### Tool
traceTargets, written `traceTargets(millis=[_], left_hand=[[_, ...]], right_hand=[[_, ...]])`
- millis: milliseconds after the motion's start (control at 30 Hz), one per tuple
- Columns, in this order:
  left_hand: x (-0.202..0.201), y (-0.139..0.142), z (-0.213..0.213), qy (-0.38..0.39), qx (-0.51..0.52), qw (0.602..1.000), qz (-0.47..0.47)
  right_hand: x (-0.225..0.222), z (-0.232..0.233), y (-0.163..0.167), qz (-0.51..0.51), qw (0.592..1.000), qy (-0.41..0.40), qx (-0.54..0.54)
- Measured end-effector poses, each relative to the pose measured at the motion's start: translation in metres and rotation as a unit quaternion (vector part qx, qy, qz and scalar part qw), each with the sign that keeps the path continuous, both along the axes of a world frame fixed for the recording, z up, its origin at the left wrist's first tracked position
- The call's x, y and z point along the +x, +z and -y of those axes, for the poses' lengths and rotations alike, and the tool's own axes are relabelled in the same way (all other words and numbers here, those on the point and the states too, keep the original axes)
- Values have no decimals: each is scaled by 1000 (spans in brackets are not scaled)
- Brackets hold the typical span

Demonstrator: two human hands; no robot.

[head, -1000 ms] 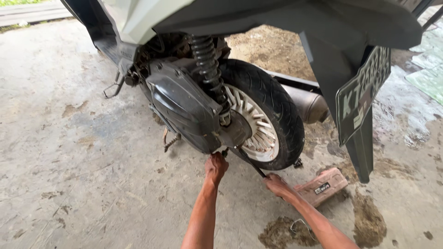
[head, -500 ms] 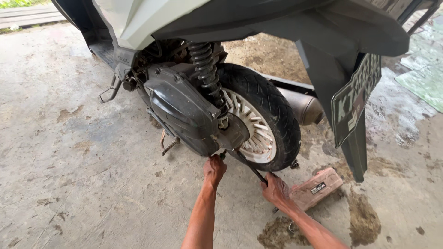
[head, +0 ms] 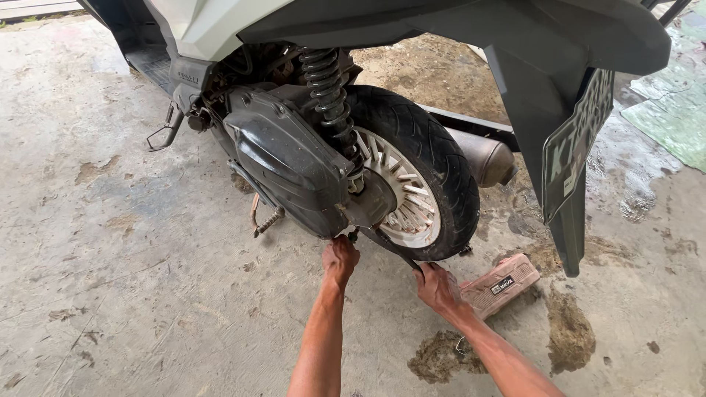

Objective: The person retrieves a tool from a cluttered workshop and uses it to loosen a bolt on the rear wheel of a scooter. They then reposition the scooter by its handlebars and seat.

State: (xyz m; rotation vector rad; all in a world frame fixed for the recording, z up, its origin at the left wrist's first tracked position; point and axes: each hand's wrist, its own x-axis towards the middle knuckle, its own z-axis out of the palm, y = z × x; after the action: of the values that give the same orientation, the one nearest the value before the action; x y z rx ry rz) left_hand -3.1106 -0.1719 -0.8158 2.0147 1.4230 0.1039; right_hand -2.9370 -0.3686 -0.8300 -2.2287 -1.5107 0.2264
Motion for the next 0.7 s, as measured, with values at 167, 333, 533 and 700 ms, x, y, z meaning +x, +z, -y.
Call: traceTargets(millis=[167, 333, 533, 700], left_hand=[[0, -5, -1, 6, 21, 1000, 11], [-1, -7, 0, 9, 31, 999, 23], [-1, -9, -1, 6, 37, 999, 28], [-1, -11, -2, 13, 36, 999, 27]], right_hand=[[-2, -2, -2, -36, 996, -29, -82], [-2, -13, -3, -281, 947, -41, -148], [-3, -13, -4, -96, 990, -29, -101], [-7, -9, -7, -19, 996, -55, -61]])
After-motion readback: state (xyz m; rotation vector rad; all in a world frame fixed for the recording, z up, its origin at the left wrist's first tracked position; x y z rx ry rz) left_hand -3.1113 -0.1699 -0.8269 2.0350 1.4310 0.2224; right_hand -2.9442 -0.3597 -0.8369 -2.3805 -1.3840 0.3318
